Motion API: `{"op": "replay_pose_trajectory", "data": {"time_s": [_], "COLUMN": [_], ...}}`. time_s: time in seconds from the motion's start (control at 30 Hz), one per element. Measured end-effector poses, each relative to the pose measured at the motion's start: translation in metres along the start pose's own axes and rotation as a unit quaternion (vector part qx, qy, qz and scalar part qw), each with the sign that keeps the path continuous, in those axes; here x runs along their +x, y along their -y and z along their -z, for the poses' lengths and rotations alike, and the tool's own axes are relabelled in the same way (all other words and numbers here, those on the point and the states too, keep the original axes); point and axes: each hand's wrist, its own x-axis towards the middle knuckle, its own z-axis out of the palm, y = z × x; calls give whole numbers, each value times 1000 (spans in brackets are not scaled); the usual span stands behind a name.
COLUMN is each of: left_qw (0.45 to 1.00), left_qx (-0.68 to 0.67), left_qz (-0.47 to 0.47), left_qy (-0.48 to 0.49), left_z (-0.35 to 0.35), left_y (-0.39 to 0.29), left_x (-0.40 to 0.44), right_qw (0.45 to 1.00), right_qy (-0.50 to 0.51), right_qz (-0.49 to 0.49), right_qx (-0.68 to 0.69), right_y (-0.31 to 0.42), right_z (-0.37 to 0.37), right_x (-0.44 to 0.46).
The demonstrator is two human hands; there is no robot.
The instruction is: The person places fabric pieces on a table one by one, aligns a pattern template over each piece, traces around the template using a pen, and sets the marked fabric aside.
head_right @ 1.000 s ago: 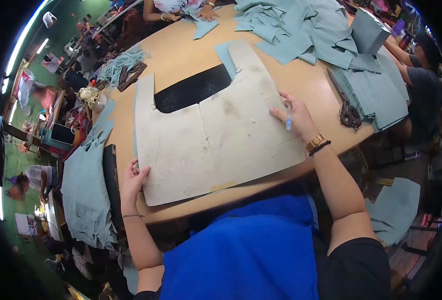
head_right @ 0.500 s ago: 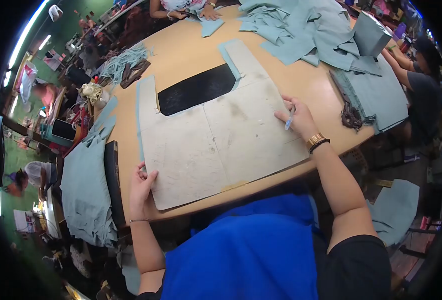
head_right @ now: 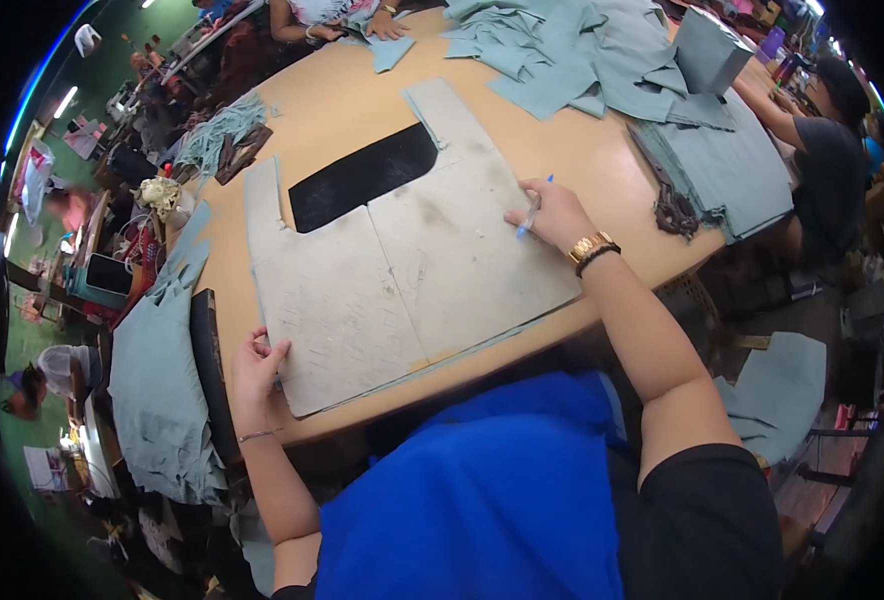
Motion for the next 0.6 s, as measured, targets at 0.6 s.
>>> {"op": "replay_pose_trajectory", "data": {"time_s": [0.6], "left_qw": [991], "left_qx": [-115], "left_qz": [13], "left_qy": [73], "left_z": [11], "left_y": [19], "left_x": [16], "right_qw": [998], "right_qy": [50], "right_qz": [-39], "right_qx": [5], "right_y": [2], "right_z": [17], "right_x": [3]}}
